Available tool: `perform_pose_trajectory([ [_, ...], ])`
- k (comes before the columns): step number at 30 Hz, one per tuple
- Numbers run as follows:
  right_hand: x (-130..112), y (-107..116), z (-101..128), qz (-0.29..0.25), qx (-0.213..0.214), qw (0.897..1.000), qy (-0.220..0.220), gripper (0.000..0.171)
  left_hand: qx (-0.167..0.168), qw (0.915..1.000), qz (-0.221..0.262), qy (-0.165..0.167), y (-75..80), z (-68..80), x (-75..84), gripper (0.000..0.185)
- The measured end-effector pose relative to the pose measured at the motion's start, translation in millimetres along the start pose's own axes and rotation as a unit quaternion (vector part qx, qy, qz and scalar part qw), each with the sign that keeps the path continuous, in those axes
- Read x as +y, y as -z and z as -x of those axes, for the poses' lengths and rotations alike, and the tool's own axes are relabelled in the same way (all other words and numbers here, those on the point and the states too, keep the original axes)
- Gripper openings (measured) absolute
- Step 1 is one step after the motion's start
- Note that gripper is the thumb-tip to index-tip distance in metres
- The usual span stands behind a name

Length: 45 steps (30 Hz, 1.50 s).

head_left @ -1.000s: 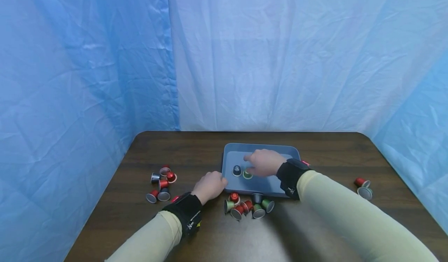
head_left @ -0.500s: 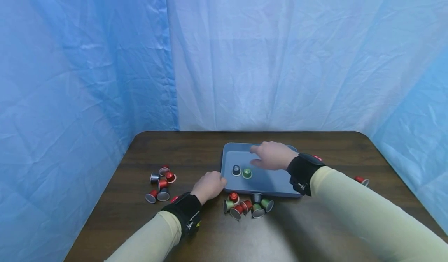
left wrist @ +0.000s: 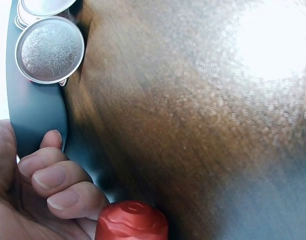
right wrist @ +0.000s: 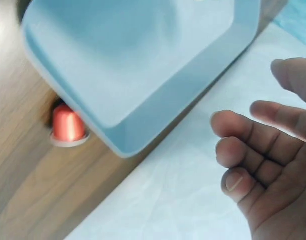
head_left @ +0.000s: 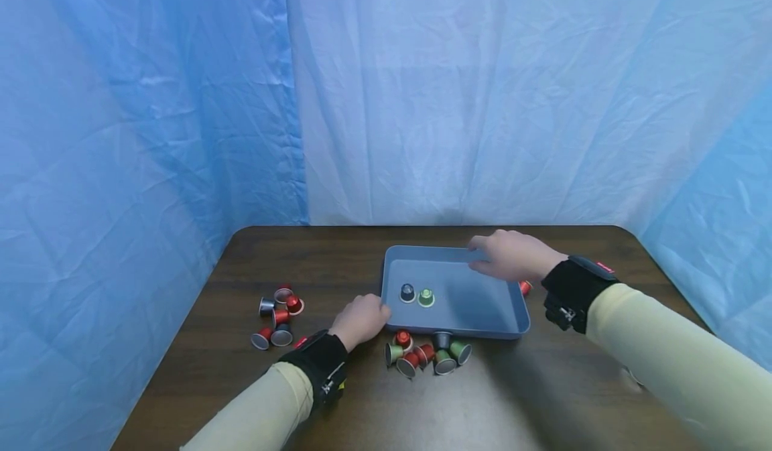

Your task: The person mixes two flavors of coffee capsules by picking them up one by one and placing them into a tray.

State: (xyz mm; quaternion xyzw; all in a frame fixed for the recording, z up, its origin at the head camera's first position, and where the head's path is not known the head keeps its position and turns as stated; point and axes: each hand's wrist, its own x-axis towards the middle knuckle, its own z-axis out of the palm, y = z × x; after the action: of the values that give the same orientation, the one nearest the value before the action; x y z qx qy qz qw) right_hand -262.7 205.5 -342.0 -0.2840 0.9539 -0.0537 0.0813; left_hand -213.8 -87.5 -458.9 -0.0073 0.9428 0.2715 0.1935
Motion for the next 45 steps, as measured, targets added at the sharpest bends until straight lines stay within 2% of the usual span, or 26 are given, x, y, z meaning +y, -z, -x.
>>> perform_pose_trajectory([
  [7,20,11,21,-0.025,-0.007,0.999,-0.019,0.042,0.002,1.0000,0.001,-0.006,0.9,-1.1,-3.0,0.027],
  [13,36,14,36,-0.036,0.004,0.999,-0.032,0.041,0.002,1.0000,0.002,-0.005,1.3,-0.6,-2.8,0.027],
  [24,61,18,58,-0.023,0.005,0.999,-0.043,0.041,0.004,1.0000,0.006,-0.002,1.6,2.5,-1.0,0.027],
  [33,80,17,72,-0.020,-0.007,0.997,-0.080,0.044,0.003,1.0000,0.004,0.002,2.2,2.8,-0.7,0.028],
  [45,104,11,91,-0.017,0.016,0.995,-0.099,0.037,0.003,1.0000,-0.004,0.006,0.9,1.6,-0.3,0.030],
])
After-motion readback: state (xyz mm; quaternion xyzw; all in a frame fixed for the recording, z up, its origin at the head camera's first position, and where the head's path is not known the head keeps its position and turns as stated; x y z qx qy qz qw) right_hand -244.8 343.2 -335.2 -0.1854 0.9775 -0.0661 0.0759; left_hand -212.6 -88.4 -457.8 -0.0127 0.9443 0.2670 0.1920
